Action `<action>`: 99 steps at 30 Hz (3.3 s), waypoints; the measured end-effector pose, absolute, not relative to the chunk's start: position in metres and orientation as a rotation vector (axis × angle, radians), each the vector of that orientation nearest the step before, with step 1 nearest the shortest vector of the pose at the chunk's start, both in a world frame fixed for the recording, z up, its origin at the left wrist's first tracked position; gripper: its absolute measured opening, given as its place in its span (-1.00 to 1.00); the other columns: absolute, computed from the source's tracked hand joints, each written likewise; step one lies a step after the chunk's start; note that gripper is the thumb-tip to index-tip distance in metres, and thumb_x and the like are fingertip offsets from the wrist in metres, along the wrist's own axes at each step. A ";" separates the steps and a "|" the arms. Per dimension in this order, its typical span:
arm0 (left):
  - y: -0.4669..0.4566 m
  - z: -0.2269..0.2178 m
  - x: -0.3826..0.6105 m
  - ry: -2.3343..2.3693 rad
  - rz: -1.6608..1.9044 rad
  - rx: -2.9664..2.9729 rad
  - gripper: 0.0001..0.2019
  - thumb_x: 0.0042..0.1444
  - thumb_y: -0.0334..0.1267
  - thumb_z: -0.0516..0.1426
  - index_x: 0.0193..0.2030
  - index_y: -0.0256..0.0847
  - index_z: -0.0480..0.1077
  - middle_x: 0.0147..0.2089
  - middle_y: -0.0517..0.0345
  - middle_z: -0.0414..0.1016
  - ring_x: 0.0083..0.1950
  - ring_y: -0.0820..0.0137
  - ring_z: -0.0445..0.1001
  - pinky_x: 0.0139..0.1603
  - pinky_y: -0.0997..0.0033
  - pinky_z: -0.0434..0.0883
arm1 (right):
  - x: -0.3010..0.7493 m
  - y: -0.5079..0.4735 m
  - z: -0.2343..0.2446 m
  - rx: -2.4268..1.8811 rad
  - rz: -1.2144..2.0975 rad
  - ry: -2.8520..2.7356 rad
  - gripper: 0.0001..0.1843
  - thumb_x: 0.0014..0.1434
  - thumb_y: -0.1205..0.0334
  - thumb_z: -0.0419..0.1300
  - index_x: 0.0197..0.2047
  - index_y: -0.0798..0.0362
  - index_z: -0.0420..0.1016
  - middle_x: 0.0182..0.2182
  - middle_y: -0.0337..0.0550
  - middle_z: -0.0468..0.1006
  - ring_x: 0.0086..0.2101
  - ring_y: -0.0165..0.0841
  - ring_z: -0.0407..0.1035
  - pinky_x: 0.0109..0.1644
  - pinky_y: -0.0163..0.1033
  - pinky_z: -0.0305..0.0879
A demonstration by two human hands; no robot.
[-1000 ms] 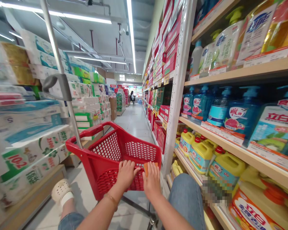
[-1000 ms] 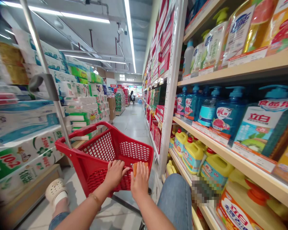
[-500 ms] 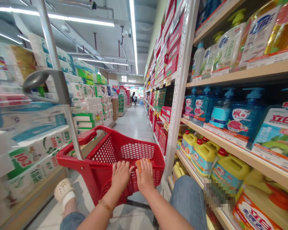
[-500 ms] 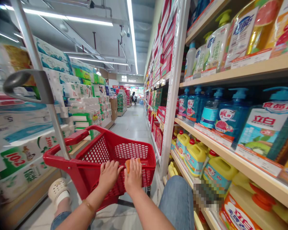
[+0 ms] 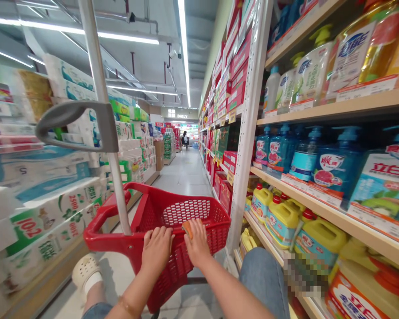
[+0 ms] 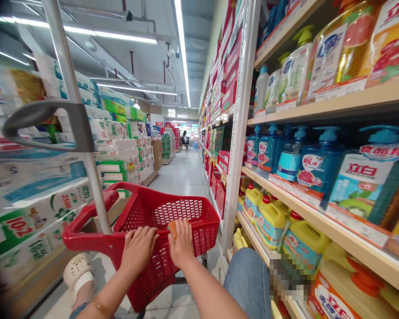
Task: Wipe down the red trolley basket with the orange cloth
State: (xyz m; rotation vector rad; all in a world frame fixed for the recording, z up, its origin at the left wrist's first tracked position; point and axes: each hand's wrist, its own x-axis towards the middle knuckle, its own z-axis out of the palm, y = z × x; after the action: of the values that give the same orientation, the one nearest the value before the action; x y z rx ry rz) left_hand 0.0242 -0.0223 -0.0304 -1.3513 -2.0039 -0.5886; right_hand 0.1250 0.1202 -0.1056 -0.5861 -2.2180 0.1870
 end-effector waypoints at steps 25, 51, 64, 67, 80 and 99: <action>-0.090 0.031 -0.024 -1.783 -0.681 -1.512 -0.67 0.17 -0.17 0.05 -0.61 -0.17 0.34 -0.56 0.15 0.39 -0.43 0.39 0.34 -0.26 0.36 0.24 | 0.116 0.124 -0.065 -0.676 0.529 -2.140 -0.54 0.35 0.11 -0.18 0.22 0.02 0.25 0.21 -0.06 0.27 0.27 -0.19 -0.04 0.30 0.17 -0.12; -0.029 0.021 0.079 -1.786 -0.743 -1.367 -0.66 0.23 -0.33 -0.11 -0.55 -0.16 0.29 -0.55 0.14 0.32 -0.41 0.34 0.28 -0.26 0.25 0.18 | 0.146 0.044 -0.044 -0.748 0.775 -1.615 -0.40 0.37 0.03 -0.26 0.40 0.03 -0.24 0.37 -0.08 -0.22 0.33 -0.21 -0.29 0.34 0.10 -0.17; -0.012 0.041 0.065 -1.779 -0.633 -1.630 -0.67 0.25 -0.28 -0.10 -0.36 -0.20 0.46 -0.33 0.08 0.56 -0.14 0.29 0.46 0.07 0.17 0.25 | 0.205 0.072 0.009 -0.559 0.347 -2.050 -0.53 0.35 0.20 -0.15 0.26 0.09 0.19 0.22 -0.02 0.26 0.24 -0.23 0.07 0.30 0.11 -0.01; 0.004 0.037 0.073 -1.868 -0.622 -1.508 -0.66 0.22 -0.31 -0.09 -0.43 -0.23 0.44 -0.44 0.06 0.52 -0.30 0.30 0.46 0.02 0.15 0.28 | 0.187 0.066 0.015 -0.656 0.211 -1.986 -0.49 0.31 0.17 -0.09 0.24 0.26 0.21 0.20 0.13 0.26 0.24 -0.15 0.05 0.29 0.13 0.00; 0.012 0.066 -0.003 -2.218 -0.386 -1.392 -0.60 0.21 -0.16 -0.16 -0.31 -0.27 0.45 -0.26 -0.06 0.54 -0.13 0.20 0.48 -0.06 0.23 0.31 | 0.173 0.096 0.029 -0.799 -0.003 -2.084 -0.55 0.27 0.20 -0.04 0.12 0.26 0.34 0.08 0.16 0.40 0.13 -0.11 0.22 0.26 0.02 0.02; 0.008 0.064 0.001 -2.290 -0.019 -1.421 -0.58 0.24 -0.30 -0.27 -0.17 -0.36 0.38 -0.24 -0.20 0.51 -0.27 0.09 0.54 -0.31 0.17 0.37 | 0.111 0.088 0.031 -0.650 0.044 -2.065 -0.49 0.31 0.13 -0.04 0.22 0.25 0.23 0.20 0.09 0.29 0.21 -0.19 0.09 0.30 -0.04 -0.08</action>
State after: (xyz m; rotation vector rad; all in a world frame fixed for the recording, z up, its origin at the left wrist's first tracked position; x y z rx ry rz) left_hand 0.0006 0.0085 0.0644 -1.4206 -2.2900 -0.0185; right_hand 0.1107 0.0879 0.0308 -0.6495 -2.0646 0.0438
